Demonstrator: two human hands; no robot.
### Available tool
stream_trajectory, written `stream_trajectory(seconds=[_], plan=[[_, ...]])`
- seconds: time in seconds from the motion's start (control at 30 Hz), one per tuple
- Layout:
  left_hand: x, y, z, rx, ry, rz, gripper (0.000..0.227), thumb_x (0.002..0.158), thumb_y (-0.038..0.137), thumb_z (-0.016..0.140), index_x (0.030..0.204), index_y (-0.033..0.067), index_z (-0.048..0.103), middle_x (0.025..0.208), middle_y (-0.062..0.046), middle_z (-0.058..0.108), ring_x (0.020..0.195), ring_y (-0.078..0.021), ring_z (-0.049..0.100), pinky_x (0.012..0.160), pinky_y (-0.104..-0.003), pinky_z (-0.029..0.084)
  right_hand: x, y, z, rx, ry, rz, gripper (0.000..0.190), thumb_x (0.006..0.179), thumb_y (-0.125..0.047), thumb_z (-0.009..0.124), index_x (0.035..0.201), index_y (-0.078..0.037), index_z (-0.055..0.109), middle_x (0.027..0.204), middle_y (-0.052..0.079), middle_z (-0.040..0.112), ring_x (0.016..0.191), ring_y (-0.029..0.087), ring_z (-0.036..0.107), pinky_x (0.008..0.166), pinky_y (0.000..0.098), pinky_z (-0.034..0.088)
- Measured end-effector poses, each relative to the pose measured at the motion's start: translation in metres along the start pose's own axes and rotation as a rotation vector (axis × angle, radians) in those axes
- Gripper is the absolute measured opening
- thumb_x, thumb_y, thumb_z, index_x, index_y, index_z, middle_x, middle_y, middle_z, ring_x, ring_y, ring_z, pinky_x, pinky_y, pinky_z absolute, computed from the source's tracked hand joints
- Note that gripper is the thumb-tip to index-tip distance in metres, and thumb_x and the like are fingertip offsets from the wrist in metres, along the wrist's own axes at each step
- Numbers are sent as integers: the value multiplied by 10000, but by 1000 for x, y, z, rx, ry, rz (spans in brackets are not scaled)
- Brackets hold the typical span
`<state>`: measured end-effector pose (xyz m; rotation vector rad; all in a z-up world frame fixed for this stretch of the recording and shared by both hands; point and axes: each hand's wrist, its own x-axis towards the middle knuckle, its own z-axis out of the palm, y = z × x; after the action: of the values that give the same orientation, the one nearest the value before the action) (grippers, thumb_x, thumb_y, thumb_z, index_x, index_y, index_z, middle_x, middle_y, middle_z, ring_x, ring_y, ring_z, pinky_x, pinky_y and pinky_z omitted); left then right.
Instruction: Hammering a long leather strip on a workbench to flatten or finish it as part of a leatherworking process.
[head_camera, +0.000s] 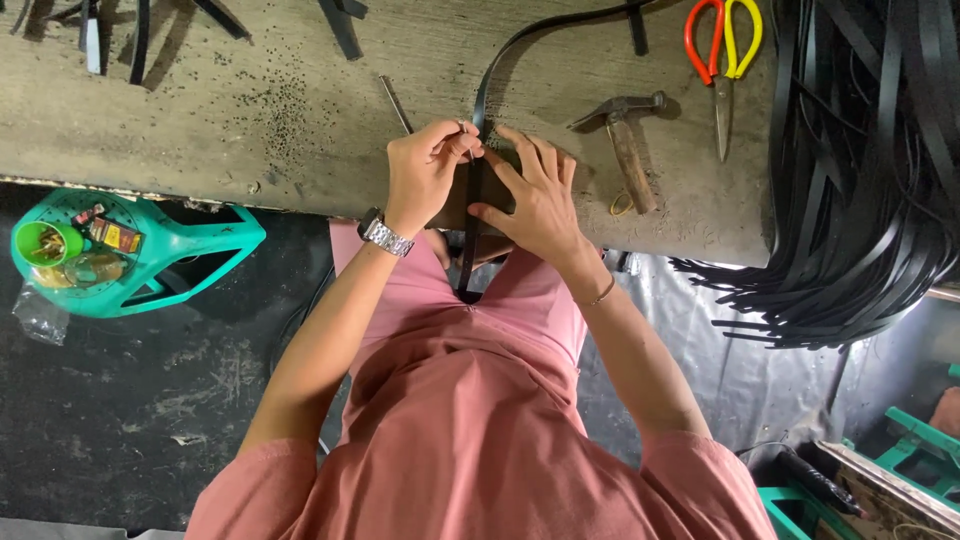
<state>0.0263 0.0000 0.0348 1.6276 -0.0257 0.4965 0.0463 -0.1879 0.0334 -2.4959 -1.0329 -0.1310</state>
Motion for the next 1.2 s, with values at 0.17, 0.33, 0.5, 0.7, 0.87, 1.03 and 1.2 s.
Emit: stream_trajectory(seconds=[0.17, 0.33, 0.5, 0.7, 0.87, 1.03, 1.2], plan=[[1, -3, 1, 42, 12, 31, 89, 998, 41, 689, 935, -7, 730, 748, -136, 767, 701, -215, 770, 594, -307, 652, 1, 0, 0, 12, 4, -1, 679, 911, -696, 667, 1289, -131, 660, 1518, 84, 452, 1350, 302, 391, 940, 430, 284], [-2, -10, 2, 23, 15, 30, 114, 1016, 55, 669, 939, -7, 727, 753, -141, 763, 684, -202, 761, 605, -305, 648, 2, -1, -3, 26, 6, 0, 652, 926, -686, 663, 1198, -94, 684, 1521, 94, 451, 1345, 313, 395, 936, 432, 286], [0, -8, 3, 113, 15, 139, 107, 990, -14, 682, 903, 23, 732, 731, -96, 754, 685, -219, 757, 606, -316, 645, 4, -4, -8, 46, -2, -1, 633, 929, -652, 690, 1231, -96, 689, 1506, 94, 457, 1330, 321, 388, 926, 437, 281], [-2, -11, 3, 199, -17, 225, 159, 992, -23, 673, 867, 59, 725, 728, -67, 728, 695, -252, 737, 664, -329, 610, 2, 1, -1, 36, 3, -7, 656, 918, -670, 687, 1261, -110, 680, 1525, 78, 440, 1355, 316, 381, 933, 434, 285], [-7, -27, 4, 312, -33, 335, 76, 950, 3, 744, 900, 51, 713, 788, -89, 728, 703, -300, 721, 639, -354, 598, 0, 3, 3, 0, 35, -31, 660, 899, -666, 710, 1264, -117, 684, 1523, 78, 455, 1327, 316, 413, 934, 447, 304], [-16, -38, 4, 351, -56, 374, 91, 944, 28, 760, 881, 47, 698, 779, -103, 709, 683, -309, 695, 623, -382, 584, -5, 11, 4, -18, 69, -55, 654, 877, -631, 750, 1276, -118, 679, 1512, 76, 488, 1325, 307, 445, 955, 446, 322], [-16, -35, 1, 281, -58, 374, 93, 923, -18, 762, 856, 27, 716, 821, -114, 757, 712, -324, 732, 657, -354, 602, -26, 43, -13, -471, 225, 382, 443, 869, -311, 762, 1281, -170, 676, 1315, 82, 543, 1209, 328, 434, 978, 493, 285]])
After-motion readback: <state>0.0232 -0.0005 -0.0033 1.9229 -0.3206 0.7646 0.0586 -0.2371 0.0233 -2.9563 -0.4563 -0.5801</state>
